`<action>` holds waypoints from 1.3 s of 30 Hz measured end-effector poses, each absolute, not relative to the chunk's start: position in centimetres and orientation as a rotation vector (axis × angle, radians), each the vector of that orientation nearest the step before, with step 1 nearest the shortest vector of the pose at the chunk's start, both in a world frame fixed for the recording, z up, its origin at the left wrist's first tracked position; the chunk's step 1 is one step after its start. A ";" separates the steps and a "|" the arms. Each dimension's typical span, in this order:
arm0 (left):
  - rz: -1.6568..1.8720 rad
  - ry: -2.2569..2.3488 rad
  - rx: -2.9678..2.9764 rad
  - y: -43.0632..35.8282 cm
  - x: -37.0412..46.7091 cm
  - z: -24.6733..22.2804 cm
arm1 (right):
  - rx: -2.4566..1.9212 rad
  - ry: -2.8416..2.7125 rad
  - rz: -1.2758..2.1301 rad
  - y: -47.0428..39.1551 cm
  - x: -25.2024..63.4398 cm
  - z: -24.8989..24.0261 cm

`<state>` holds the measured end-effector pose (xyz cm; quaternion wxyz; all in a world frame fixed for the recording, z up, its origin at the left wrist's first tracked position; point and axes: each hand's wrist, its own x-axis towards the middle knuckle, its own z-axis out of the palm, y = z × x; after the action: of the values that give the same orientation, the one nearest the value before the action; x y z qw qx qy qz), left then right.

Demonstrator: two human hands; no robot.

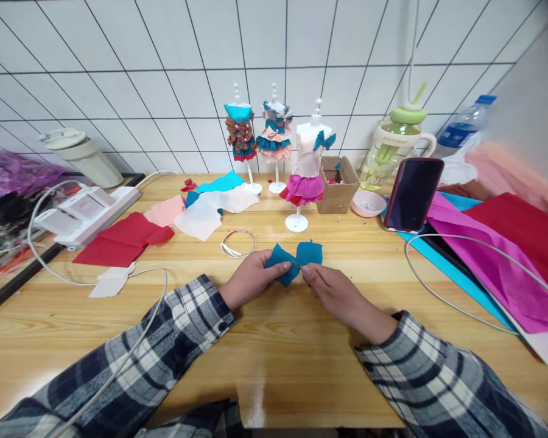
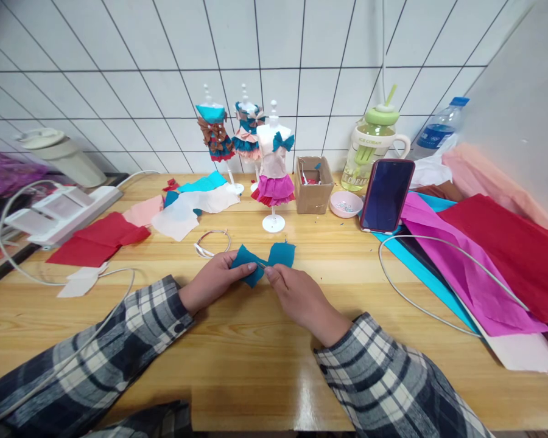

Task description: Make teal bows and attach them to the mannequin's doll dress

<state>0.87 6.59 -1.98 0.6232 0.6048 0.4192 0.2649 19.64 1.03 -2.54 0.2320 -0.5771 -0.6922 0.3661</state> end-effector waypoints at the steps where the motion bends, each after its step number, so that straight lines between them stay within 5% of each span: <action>1: 0.603 0.959 1.396 6.6 0.9 -2.0 | -1.587 -1.898 1.009 1.0 19.6 -2.6; 39: 0.507 0.921 1.540 6.5 0.8 -2.0 | -1.622 -1.953 0.938 1.0 19.4 -2.5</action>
<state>0.82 6.48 -1.99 0.5958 0.6632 0.3968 0.2185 19.45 1.03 -2.51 0.2158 -0.5853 -0.7045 0.3385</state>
